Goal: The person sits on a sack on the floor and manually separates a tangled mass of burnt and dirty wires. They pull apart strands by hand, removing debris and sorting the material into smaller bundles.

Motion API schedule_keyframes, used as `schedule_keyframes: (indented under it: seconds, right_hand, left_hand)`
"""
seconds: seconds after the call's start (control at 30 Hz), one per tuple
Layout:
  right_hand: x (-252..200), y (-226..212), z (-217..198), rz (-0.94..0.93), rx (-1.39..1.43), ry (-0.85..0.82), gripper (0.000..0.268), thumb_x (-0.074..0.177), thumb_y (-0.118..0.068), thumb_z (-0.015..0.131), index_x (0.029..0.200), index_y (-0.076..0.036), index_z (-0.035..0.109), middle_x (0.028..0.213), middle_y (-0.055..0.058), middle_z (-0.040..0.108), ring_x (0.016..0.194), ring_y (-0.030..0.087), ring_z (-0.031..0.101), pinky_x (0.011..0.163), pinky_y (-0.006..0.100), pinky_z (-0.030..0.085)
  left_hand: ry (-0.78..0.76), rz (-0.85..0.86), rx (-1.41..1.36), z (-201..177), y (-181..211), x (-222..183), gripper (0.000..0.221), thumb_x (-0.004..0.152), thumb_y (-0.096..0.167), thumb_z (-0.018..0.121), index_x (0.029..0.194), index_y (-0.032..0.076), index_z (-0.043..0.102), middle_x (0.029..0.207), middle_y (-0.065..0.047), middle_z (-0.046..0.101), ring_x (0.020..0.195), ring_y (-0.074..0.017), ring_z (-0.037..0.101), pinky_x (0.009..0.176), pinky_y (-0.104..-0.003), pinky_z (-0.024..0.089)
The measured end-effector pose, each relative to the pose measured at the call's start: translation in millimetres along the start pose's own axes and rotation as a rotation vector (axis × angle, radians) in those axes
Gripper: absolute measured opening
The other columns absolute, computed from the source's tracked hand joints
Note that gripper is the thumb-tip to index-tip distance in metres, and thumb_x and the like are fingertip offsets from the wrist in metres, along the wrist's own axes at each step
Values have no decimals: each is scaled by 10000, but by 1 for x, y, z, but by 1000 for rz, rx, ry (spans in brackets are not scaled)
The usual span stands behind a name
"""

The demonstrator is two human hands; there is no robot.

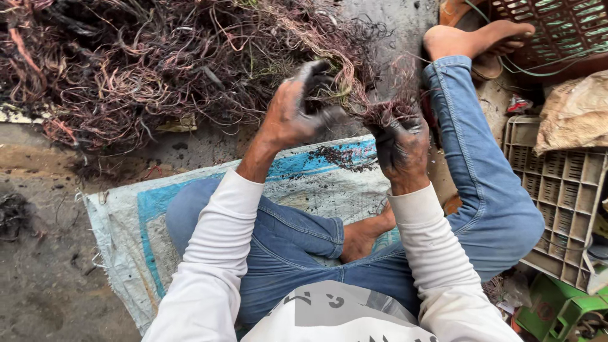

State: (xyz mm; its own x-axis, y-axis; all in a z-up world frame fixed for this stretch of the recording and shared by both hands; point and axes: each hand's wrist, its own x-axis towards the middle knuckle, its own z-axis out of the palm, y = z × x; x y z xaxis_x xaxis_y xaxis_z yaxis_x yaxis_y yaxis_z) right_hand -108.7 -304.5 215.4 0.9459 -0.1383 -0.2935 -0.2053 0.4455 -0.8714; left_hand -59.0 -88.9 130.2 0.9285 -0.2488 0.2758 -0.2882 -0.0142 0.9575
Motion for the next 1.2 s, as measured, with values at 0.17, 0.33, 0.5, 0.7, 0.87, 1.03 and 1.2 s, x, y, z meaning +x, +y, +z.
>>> schedule_keyframes:
  seconds: [0.17, 0.33, 0.5, 0.7, 0.87, 1.03, 1.2]
  right_hand:
    - [-8, 11, -6, -69, -160, -9, 321, 889, 34, 755, 1199, 26, 670, 1106, 116, 735, 984, 220, 728, 927, 362, 614]
    - [-8, 27, -24, -339, -635, -45, 203, 979, 80, 793, 1098, 30, 636, 1055, 79, 696, 959, 142, 653, 898, 267, 547]
    - [-9, 35, -38, -536, -907, -119, 140, 1011, 71, 736, 1056, -6, 628, 1024, 29, 747, 922, 106, 668, 776, 225, 535]
    - [-5, 30, -30, -358, -485, -58, 80, 1061, -9, 681, 1116, 20, 631, 1077, 110, 715, 967, 155, 676, 921, 295, 555]
    - [0, 24, -13, -57, 28, 17, 325, 1025, -41, 637, 1346, -11, 595, 1202, 133, 699, 1055, 269, 718, 914, 453, 630]
    - [7, 27, -17, -21, 169, 35, 311, 1044, -34, 564, 1354, -8, 589, 1223, 149, 700, 1057, 294, 716, 901, 479, 621]
    - [12, 29, -29, -1, 301, 1, 347, 1038, -72, 554, 1367, 32, 582, 1265, 151, 694, 1129, 297, 695, 986, 453, 588]
  left_hand:
    - [23, -44, -46, 3, 5, 1, 633, 942, 423, 825, 1388, 34, 601, 1274, -150, 736, 1134, -240, 746, 1010, -354, 618]
    - [54, -102, -161, 1, 11, 3, 422, 923, 196, 794, 1276, 21, 640, 1136, -120, 758, 1021, -200, 750, 911, -344, 641]
    - [138, -96, 50, 0, 17, 5, 251, 915, 181, 765, 1105, 34, 692, 994, -92, 766, 876, -151, 755, 782, -314, 640]
    - [176, -119, -197, 7, 12, 5, 193, 1046, 159, 607, 1175, 53, 704, 1036, -62, 758, 882, -119, 729, 778, -282, 615]
    - [187, -200, -654, 10, 8, 2, 240, 1067, 235, 649, 1183, 31, 696, 1057, -63, 739, 1006, -132, 703, 973, -308, 582]
    - [135, -259, -839, 5, 9, -2, 273, 1033, 254, 704, 1202, 40, 695, 1074, -59, 750, 1023, -133, 681, 975, -300, 553]
    - [22, -260, -750, -6, 7, -3, 180, 1005, 142, 730, 1164, 58, 716, 1082, -61, 750, 1017, -145, 686, 951, -289, 567]
